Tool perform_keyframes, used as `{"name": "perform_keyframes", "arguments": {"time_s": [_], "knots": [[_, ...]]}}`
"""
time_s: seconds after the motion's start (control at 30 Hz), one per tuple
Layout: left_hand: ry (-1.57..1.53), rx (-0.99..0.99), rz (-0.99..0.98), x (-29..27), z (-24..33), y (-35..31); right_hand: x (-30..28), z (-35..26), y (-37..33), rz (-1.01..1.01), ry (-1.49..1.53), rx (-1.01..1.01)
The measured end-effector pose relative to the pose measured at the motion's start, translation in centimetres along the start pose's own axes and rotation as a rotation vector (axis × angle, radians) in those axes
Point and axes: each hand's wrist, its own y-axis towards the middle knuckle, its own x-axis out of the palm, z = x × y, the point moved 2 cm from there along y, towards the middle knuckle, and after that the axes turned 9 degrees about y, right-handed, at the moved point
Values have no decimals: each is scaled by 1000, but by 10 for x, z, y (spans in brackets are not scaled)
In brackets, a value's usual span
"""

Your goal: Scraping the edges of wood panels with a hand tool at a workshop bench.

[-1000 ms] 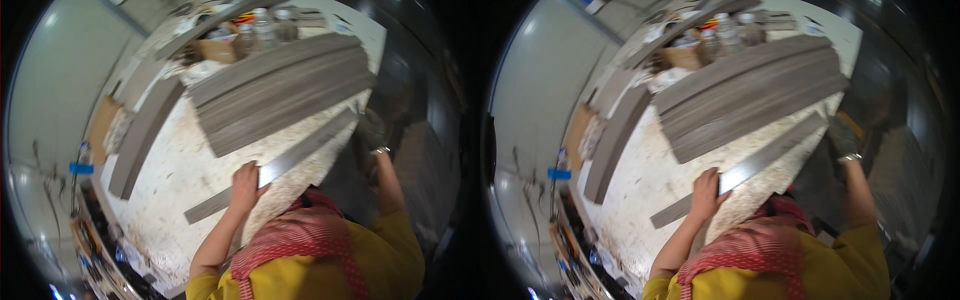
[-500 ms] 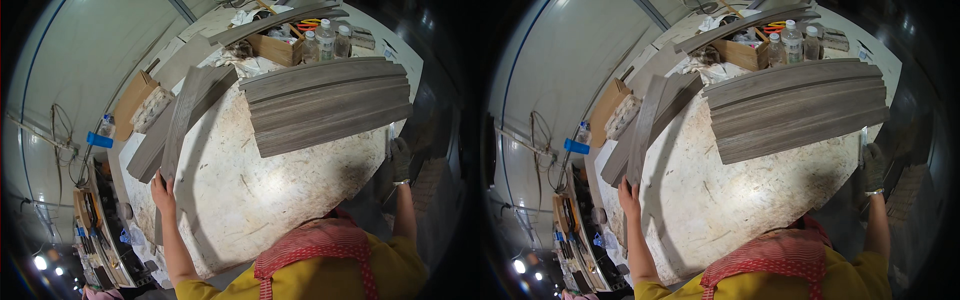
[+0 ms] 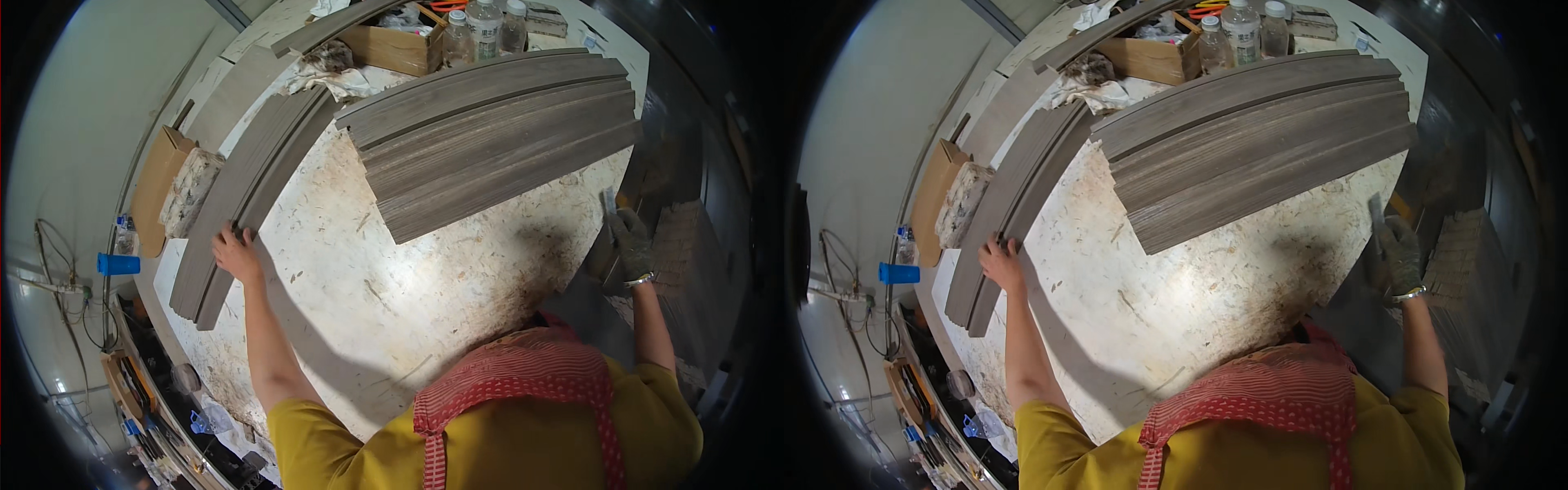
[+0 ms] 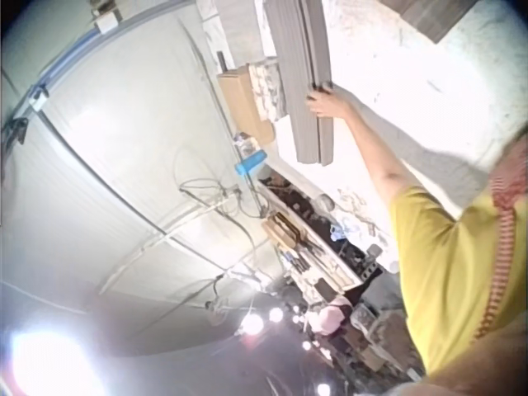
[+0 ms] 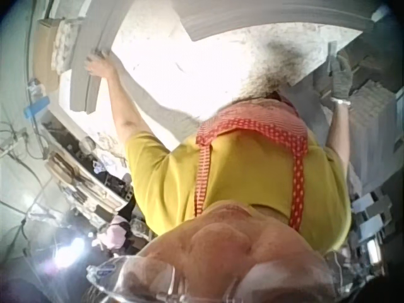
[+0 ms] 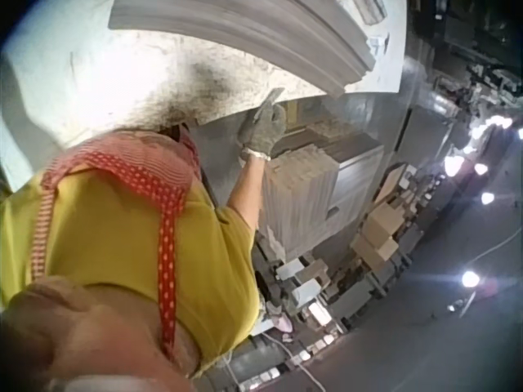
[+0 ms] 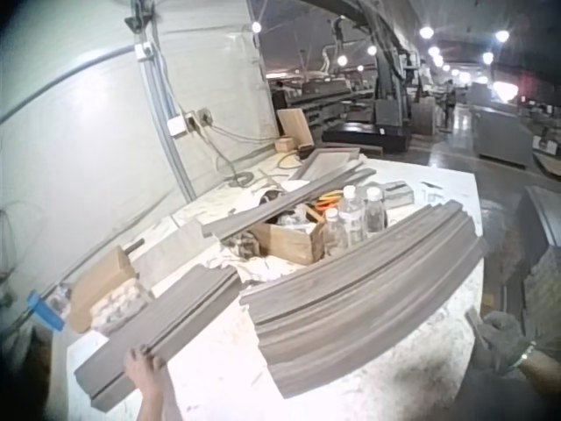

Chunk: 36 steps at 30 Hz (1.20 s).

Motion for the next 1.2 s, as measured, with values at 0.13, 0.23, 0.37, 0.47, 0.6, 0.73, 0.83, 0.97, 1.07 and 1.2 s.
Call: {"name": "perform_keyframes", "arguments": {"time_s": [0.13, 0.23, 0.37, 0.47, 0.6, 0.73, 0.83, 0.97, 1.07, 1.2], "knots": [[-468, 215, 279, -35, 70, -31, 24, -11, -1, -92, -22, -46], [-736, 652, -131, -98, 153, -101, 36, -18, 8, -145, 123, 13], [-691, 576, -220, -99, 178, -143, 70, -41, 10, -344, 215, 20], [-761, 516, -297, -111, 168, -163, 79, -33, 20, -439, 126, -30], [-814, 494, -439, -123, 146, -207, 71, -9, 15, -243, 264, -14], [-819, 444, -397, -128, 135, -231, 72, -11, 4, -260, 459, 76], [-840, 408, -303, -134, 133, -242, 76, -23, -7, -239, 353, 80], [-854, 429, -241, -129, 142, -235, 82, -28, -9, -277, 13, -114], [-918, 299, -320, -119, 142, -224, 89, -35, -14, -344, 75, 31], [-874, 398, -443, -121, 143, -215, 86, -27, -9, -304, 145, -11]]}}
